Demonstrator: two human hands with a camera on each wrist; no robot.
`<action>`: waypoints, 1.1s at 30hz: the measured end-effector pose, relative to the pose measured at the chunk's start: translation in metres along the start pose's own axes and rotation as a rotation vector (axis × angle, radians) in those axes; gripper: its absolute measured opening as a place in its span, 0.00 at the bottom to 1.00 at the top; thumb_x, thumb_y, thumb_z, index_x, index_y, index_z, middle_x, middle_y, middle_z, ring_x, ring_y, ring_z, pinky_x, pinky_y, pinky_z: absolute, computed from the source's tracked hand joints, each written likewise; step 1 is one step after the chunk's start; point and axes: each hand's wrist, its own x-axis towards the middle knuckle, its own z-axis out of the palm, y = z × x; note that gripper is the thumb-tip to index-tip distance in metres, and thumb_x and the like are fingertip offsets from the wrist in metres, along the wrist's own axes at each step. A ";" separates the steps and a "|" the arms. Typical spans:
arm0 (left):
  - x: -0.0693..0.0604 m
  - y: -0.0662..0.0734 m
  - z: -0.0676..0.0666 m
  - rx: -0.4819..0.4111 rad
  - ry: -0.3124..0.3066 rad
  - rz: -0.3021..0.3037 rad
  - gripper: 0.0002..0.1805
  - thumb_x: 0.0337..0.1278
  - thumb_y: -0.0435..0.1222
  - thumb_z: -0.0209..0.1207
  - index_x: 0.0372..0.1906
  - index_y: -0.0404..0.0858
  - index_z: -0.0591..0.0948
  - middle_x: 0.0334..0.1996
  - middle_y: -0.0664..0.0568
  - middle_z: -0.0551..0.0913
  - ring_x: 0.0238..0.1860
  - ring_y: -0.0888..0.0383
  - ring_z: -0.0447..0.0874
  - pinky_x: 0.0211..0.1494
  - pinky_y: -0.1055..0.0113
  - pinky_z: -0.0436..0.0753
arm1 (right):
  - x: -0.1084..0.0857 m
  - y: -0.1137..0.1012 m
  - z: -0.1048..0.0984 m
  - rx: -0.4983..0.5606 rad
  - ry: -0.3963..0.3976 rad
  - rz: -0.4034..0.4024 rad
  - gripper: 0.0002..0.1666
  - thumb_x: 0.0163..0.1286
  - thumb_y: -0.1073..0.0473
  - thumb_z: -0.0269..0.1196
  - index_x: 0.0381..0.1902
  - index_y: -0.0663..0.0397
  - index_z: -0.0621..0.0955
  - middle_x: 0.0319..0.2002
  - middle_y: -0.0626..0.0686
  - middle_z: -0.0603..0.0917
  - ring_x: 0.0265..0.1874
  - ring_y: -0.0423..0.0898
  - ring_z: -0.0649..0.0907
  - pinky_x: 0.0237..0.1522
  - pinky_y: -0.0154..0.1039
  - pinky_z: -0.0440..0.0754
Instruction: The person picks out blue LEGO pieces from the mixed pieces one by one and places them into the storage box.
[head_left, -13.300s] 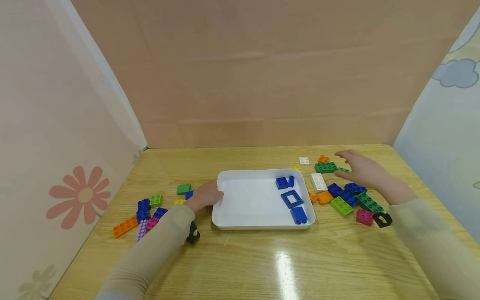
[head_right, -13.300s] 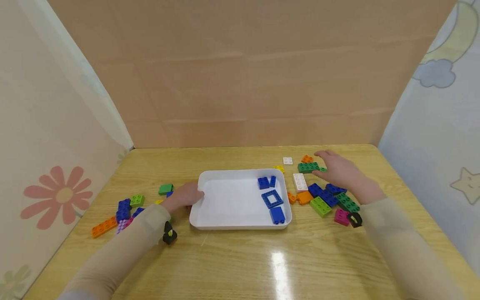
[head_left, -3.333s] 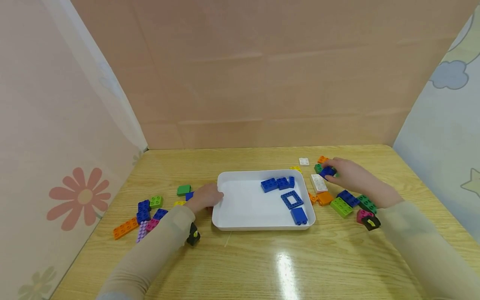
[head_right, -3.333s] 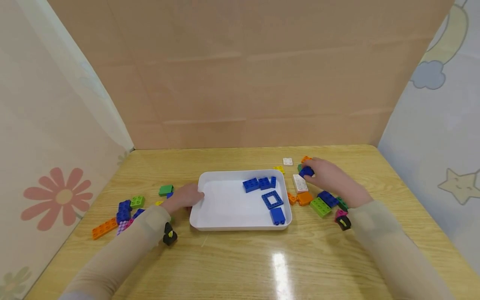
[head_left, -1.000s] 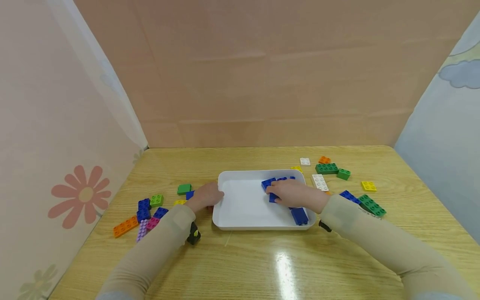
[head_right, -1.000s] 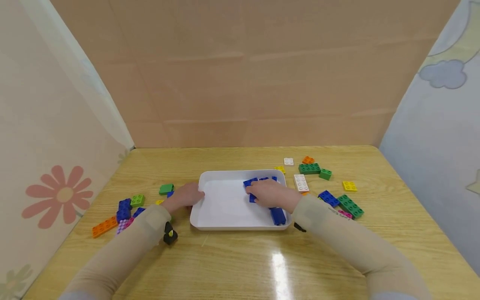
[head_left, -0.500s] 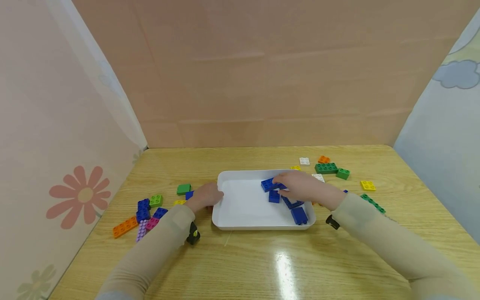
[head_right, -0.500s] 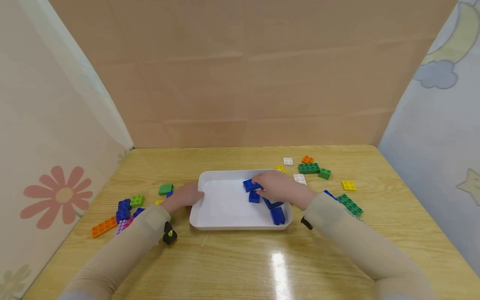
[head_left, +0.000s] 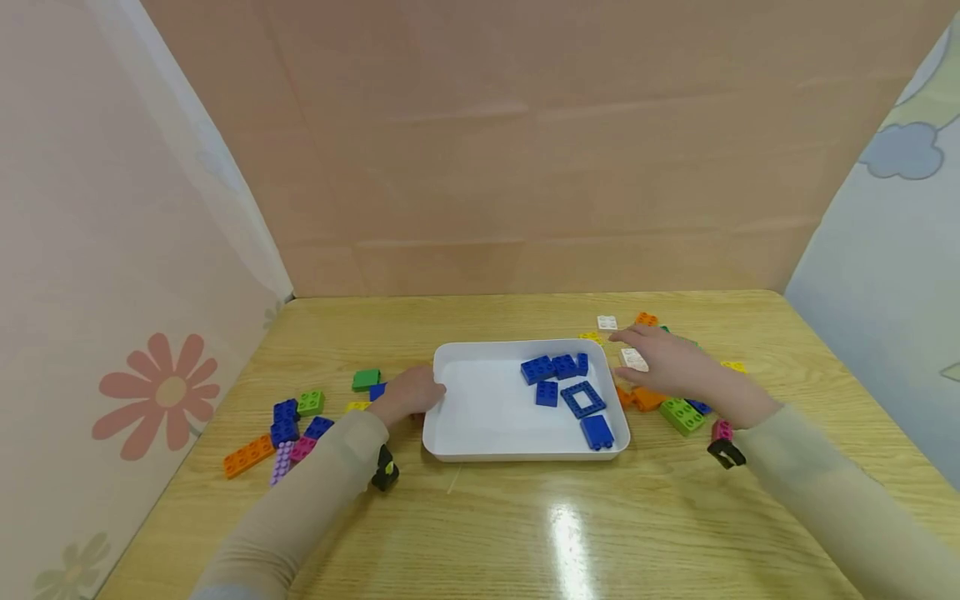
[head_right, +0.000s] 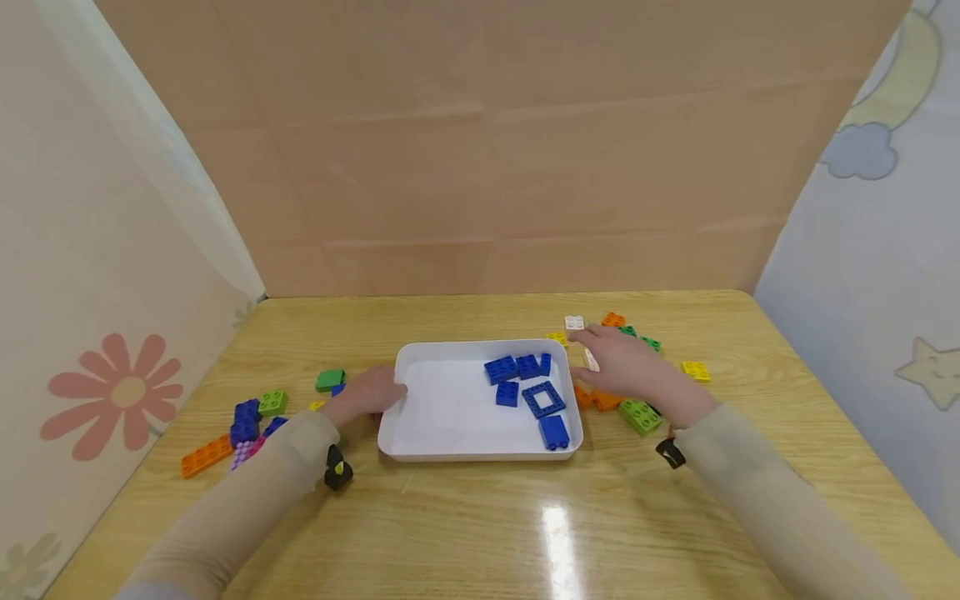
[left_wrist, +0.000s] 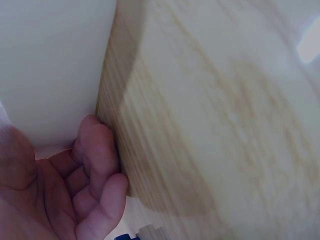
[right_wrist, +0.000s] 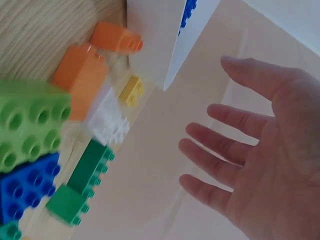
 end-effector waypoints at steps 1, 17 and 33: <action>0.000 0.000 0.000 0.003 0.000 -0.001 0.14 0.68 0.40 0.50 0.36 0.32 0.78 0.21 0.46 0.79 0.18 0.55 0.77 0.21 0.67 0.74 | -0.003 0.003 -0.001 0.006 -0.001 0.015 0.35 0.66 0.50 0.65 0.65 0.62 0.71 0.62 0.69 0.71 0.58 0.68 0.72 0.54 0.64 0.71; 0.001 -0.004 0.001 -0.003 0.000 0.002 0.14 0.68 0.39 0.50 0.38 0.31 0.78 0.21 0.46 0.79 0.18 0.54 0.77 0.21 0.67 0.73 | -0.040 0.045 0.000 0.003 -0.118 0.165 0.49 0.58 0.45 0.70 0.66 0.71 0.65 0.61 0.79 0.64 0.54 0.74 0.71 0.47 0.66 0.74; 0.000 -0.002 0.000 -0.024 -0.006 -0.005 0.13 0.68 0.39 0.50 0.36 0.33 0.78 0.21 0.46 0.79 0.19 0.54 0.77 0.21 0.67 0.73 | -0.048 0.064 0.008 0.075 -0.292 0.182 0.47 0.46 0.67 0.76 0.65 0.67 0.69 0.58 0.79 0.66 0.50 0.70 0.75 0.41 0.59 0.80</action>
